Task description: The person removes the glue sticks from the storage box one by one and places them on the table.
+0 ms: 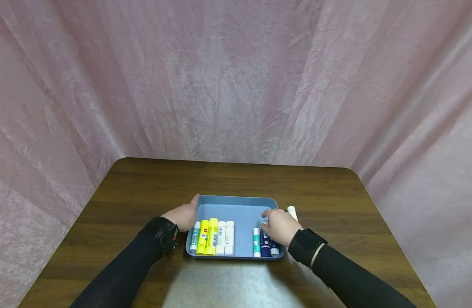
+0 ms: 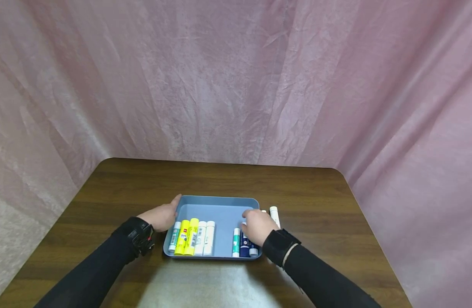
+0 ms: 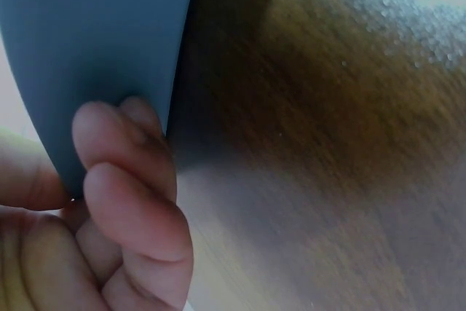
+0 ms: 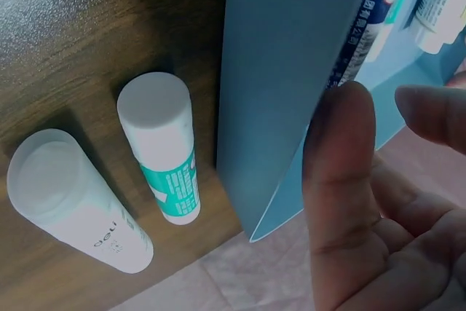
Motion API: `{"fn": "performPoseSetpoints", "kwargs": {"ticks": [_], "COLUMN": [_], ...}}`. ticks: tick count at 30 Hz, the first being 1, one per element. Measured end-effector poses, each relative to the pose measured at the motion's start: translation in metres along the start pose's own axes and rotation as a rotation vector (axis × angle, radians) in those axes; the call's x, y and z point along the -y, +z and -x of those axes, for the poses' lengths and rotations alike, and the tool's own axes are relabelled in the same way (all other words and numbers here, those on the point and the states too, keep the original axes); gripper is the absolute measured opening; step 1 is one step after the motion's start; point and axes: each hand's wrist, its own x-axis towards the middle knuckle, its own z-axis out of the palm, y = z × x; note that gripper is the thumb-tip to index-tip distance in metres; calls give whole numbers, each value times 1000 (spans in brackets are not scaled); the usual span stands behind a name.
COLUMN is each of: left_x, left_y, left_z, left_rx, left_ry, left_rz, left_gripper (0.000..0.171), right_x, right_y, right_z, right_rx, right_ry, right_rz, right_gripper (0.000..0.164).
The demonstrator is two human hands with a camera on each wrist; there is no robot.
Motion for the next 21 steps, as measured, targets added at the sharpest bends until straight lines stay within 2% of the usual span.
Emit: {"fn": "performPoseSetpoints", "kwargs": {"ticks": [5, 11, 21], "left_x": [0, 1, 1], "left_y": [0, 0, 0], "left_z": [0, 0, 1], "left_rx": [2, 3, 4], "left_ry": [1, -5, -1], "left_rz": [-1, -3, 1], "left_gripper": [76, 76, 76], "right_x": [1, 1, -1], "right_y": [4, 11, 15], "right_z": [2, 2, 2], "right_rx": [20, -25, -56], "right_ry": [-1, -38, -53], "right_rz": [72, 153, 180], "right_gripper": [34, 29, 27]}}
